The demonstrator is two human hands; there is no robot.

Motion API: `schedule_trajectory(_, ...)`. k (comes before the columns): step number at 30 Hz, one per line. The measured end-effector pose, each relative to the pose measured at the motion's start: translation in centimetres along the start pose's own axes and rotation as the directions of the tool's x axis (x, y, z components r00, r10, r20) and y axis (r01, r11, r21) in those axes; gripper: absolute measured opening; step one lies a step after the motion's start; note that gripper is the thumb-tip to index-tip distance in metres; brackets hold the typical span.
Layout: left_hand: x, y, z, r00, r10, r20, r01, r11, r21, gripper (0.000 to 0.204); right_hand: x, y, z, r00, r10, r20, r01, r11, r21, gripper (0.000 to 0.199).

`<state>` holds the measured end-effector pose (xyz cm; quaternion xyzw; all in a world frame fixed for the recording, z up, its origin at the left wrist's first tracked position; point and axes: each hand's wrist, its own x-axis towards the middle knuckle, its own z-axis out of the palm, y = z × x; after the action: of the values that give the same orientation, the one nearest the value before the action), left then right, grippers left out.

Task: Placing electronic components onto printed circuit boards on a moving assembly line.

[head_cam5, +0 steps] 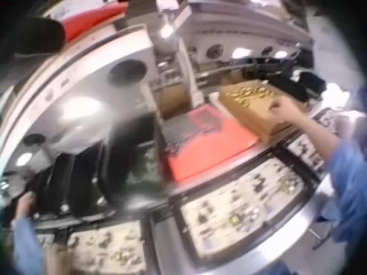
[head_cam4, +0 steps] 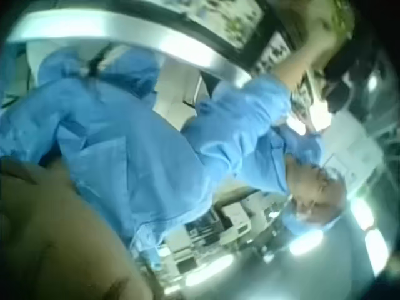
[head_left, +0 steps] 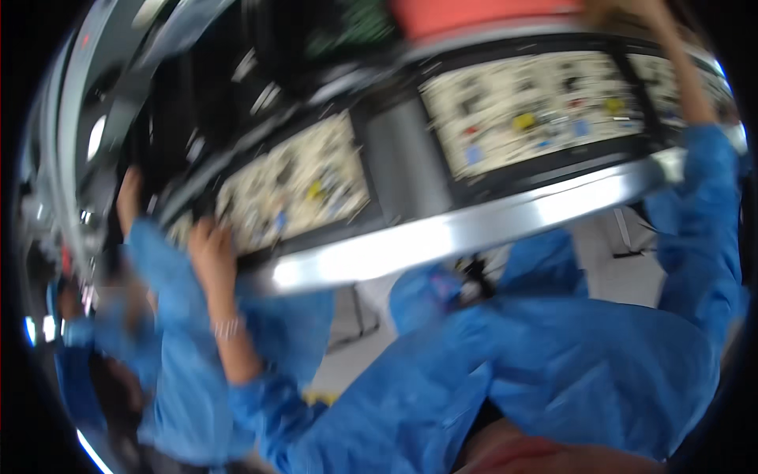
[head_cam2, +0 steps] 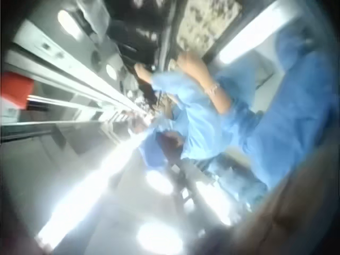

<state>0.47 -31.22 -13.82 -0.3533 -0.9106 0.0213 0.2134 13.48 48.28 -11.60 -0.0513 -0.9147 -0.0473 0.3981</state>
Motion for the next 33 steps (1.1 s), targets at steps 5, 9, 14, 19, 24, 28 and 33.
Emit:
schedule_trajectory(5,-4.3,-1.4,-0.1,0.983,-0.186,0.001,0.185,0.978,-0.096,0.013,1.4,0.4,2.8,0.817,0.570,0.085,-0.563,0.821,-0.093,0.023)
schedule_trajectory(9,-4.4,0.7,0.0,0.943,-0.298,-0.145,0.280,0.950,-0.135,0.020,2.7,1.8,2.9,0.822,0.558,0.111,-0.538,0.826,-0.171,0.025)
schedule_trajectory(14,-3.3,6.3,1.4,0.963,-0.233,-0.137,0.187,0.940,-0.286,0.021,6.7,2.1,7.1,0.815,0.510,0.273,-0.526,0.850,-0.018,0.030)
schedule_trajectory(19,-3.7,8.1,0.6,0.946,-0.252,-0.204,0.208,0.955,-0.213,0.025,5.6,-6.5,1.3,0.922,0.384,-0.057,-0.330,0.852,0.406,0.029)
schedule_trajectory(24,-4.2,8.2,0.6,0.943,-0.262,-0.204,0.198,0.937,-0.287,0.027,7.1,-5.0,4.1,0.848,0.478,-0.227,-0.364,0.839,0.405,0.032)
schedule_trajectory(28,-3.9,7.8,0.9,0.948,-0.225,-0.224,0.149,0.939,-0.310,0.028,5.2,-10.6,-1.3,0.968,0.249,0.031,-0.215,0.757,0.617,0.039)
schedule_trajectory(33,-4.1,7.9,0.8,0.936,-0.262,-0.233,0.181,0.930,-0.321,0.029,2.5,-21.0,-4.6,0.900,-0.151,0.409,-0.351,0.307,0.885,0.031)
